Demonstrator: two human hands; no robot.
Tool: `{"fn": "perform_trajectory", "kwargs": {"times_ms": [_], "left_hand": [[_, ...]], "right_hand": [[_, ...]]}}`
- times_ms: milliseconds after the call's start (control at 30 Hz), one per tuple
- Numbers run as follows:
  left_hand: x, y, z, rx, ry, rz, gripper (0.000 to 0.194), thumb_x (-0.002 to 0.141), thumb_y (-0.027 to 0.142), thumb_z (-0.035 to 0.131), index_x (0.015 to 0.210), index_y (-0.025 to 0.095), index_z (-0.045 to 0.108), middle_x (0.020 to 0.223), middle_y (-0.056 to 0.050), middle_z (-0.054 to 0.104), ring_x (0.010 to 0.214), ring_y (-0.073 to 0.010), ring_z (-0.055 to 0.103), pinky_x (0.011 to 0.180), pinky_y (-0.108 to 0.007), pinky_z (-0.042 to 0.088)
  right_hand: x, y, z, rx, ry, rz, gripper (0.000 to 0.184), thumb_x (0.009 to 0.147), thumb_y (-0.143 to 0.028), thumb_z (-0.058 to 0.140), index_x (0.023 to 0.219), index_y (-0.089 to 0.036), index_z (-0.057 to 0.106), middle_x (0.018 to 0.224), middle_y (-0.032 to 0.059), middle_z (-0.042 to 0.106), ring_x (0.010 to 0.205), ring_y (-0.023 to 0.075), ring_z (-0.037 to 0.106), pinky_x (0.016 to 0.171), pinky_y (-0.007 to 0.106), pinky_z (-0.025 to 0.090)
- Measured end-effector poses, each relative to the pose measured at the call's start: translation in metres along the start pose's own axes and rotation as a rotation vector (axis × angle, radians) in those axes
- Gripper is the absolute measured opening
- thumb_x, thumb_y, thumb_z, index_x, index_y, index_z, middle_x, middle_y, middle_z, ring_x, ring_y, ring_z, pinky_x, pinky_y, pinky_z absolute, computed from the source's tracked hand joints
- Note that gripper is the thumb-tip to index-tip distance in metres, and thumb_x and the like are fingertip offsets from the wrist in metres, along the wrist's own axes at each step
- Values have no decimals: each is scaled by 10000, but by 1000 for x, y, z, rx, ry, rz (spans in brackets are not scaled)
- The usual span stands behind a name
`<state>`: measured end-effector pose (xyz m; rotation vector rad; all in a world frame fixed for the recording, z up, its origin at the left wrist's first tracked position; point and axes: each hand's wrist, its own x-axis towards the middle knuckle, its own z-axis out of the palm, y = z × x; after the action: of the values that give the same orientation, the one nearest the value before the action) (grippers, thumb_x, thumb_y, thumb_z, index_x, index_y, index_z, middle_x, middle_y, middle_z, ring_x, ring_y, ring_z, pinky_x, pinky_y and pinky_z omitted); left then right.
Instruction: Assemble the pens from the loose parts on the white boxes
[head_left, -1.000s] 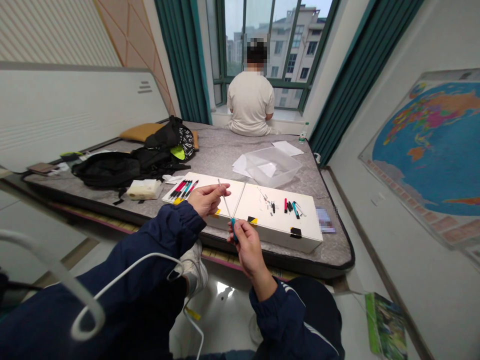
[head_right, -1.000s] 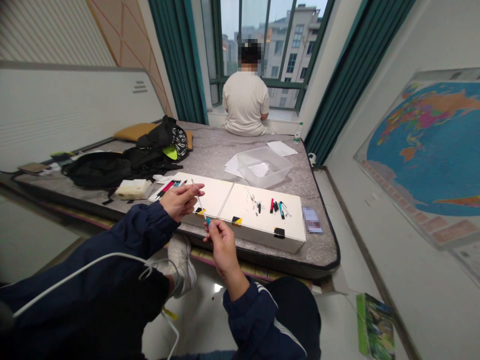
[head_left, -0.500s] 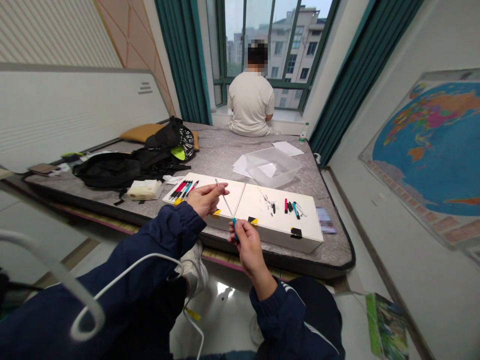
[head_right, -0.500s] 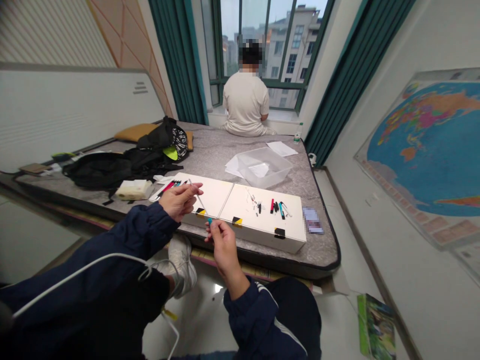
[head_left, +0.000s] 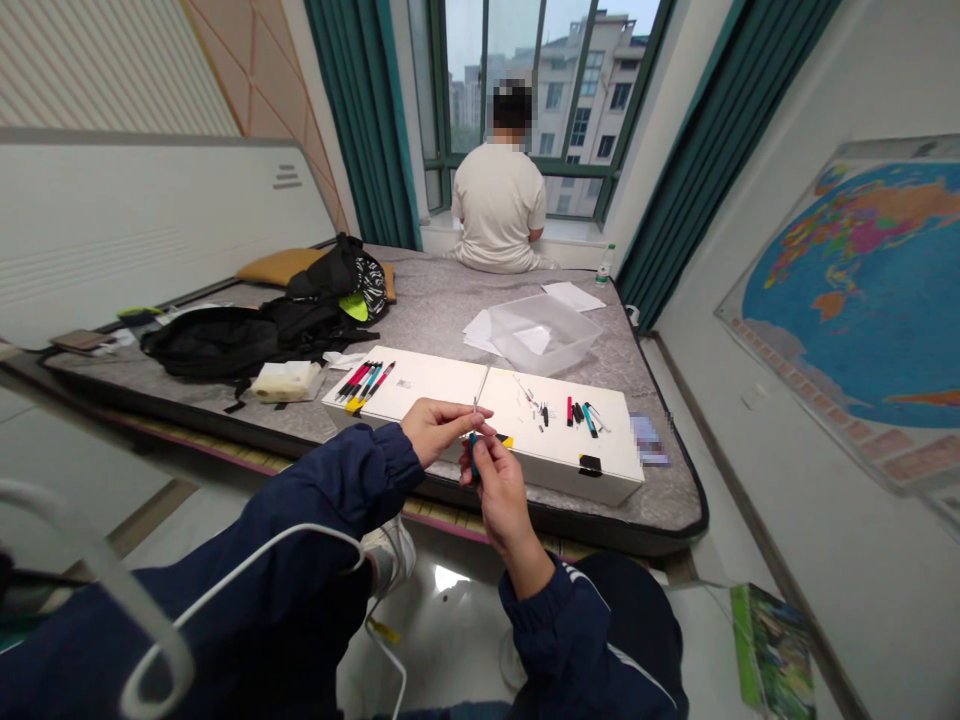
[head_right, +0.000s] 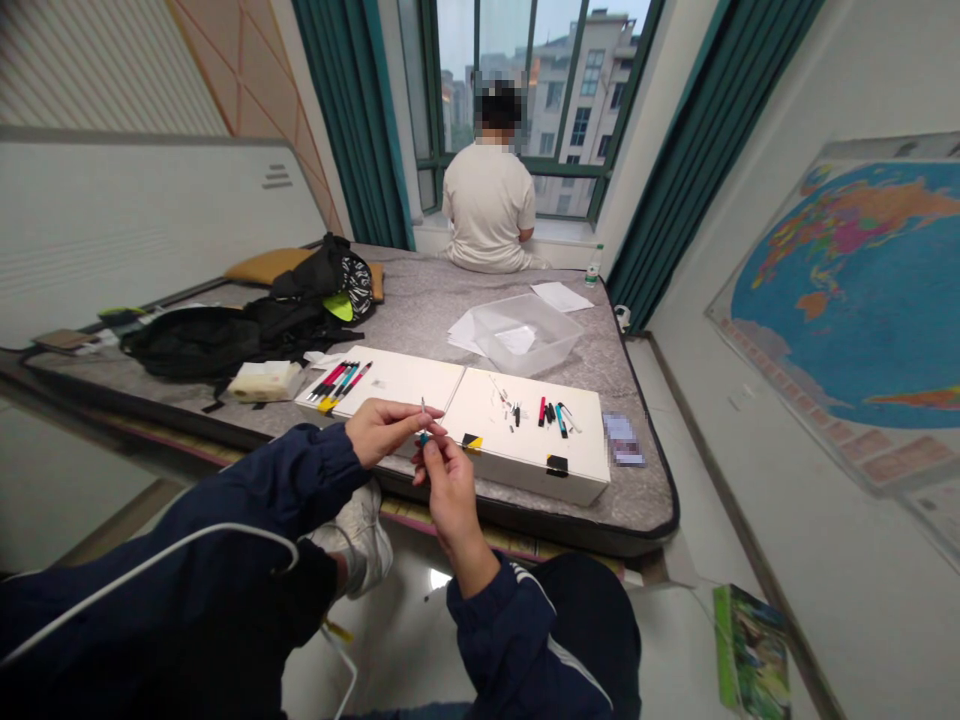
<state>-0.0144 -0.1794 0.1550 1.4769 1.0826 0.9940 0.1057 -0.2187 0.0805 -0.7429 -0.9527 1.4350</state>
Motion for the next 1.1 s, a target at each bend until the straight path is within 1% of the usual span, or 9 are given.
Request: {"fn": "perform_trajectory", "kwargs": {"times_ms": [167, 267, 333, 467, 533, 600, 800, 933, 1100], "left_hand": [[0, 0, -2, -69, -20, -7, 329, 754, 404, 638, 931, 141, 726, 870, -129, 721, 459, -85, 500, 408, -200, 349], [0, 0, -3, -79, -41, -4, 320, 773, 401, 621, 928, 138, 717, 873, -130, 720, 464, -83, 509, 412, -195, 356], [0, 0, -3, -58, -44, 7, 304, 787, 393, 609, 907, 136, 717, 846, -122, 723, 496, -95, 539, 445, -200, 392], [0, 0, -3, 25, -18, 72, 254, 782, 361, 626, 843, 137, 730, 796, -94, 727, 686, -151, 632, 668, -248, 492], [0, 1, -5, 55, -12, 101, 239, 768, 349, 646, 826, 135, 737, 827, -91, 729, 787, -177, 650, 787, -275, 488], [0, 2, -6, 86, -18, 108, 244, 763, 349, 651, 831, 133, 742, 869, -92, 728, 841, -194, 652, 834, -285, 476], [-4, 6, -6, 168, -51, 138, 274, 813, 361, 588, 882, 148, 745, 851, -74, 730, 843, -201, 657, 826, -287, 480], [-3, 2, -5, 89, -24, 105, 279, 808, 361, 593, 902, 138, 733, 901, -92, 727, 877, -204, 661, 862, -299, 477], [-2, -1, -6, 65, -91, 73, 282, 784, 373, 615, 898, 148, 740, 884, -93, 729, 853, -212, 667, 817, -291, 492]], "right_hand": [[-3, -3, 2, 6, 31, -26, 331, 843, -448, 547, 1026, -177, 603, 739, 9, 564, 537, 83, 453, 535, 221, 407], [-4, -5, 3, 23, 32, -29, 301, 838, -448, 552, 947, -173, 612, 727, 6, 555, 529, 78, 448, 521, 215, 403], [-4, -6, 2, 38, 23, -23, 287, 838, -436, 557, 953, -179, 611, 730, 1, 551, 527, 75, 446, 517, 211, 400], [-2, -8, 0, 33, 7, -13, 326, 818, -401, 593, 1066, -189, 591, 747, -4, 548, 536, 74, 443, 522, 212, 412], [0, -8, -1, 15, 15, -27, 292, 788, -385, 632, 995, -181, 597, 744, -4, 551, 562, 84, 458, 534, 218, 425], [0, -8, -1, 5, 38, -54, 245, 762, -369, 663, 902, -184, 581, 732, -6, 554, 594, 98, 477, 549, 225, 436], [0, -5, -1, -28, 63, -94, 220, 811, -368, 612, 902, -173, 566, 732, 16, 583, 678, 128, 538, 656, 259, 449], [1, -5, -2, -52, 41, -93, 224, 822, -373, 598, 910, -168, 578, 720, 22, 605, 689, 138, 554, 707, 283, 448], [0, -10, -2, -94, 37, -97, 224, 810, -384, 612, 837, -162, 598, 729, 31, 630, 676, 138, 561, 705, 281, 448]]}}
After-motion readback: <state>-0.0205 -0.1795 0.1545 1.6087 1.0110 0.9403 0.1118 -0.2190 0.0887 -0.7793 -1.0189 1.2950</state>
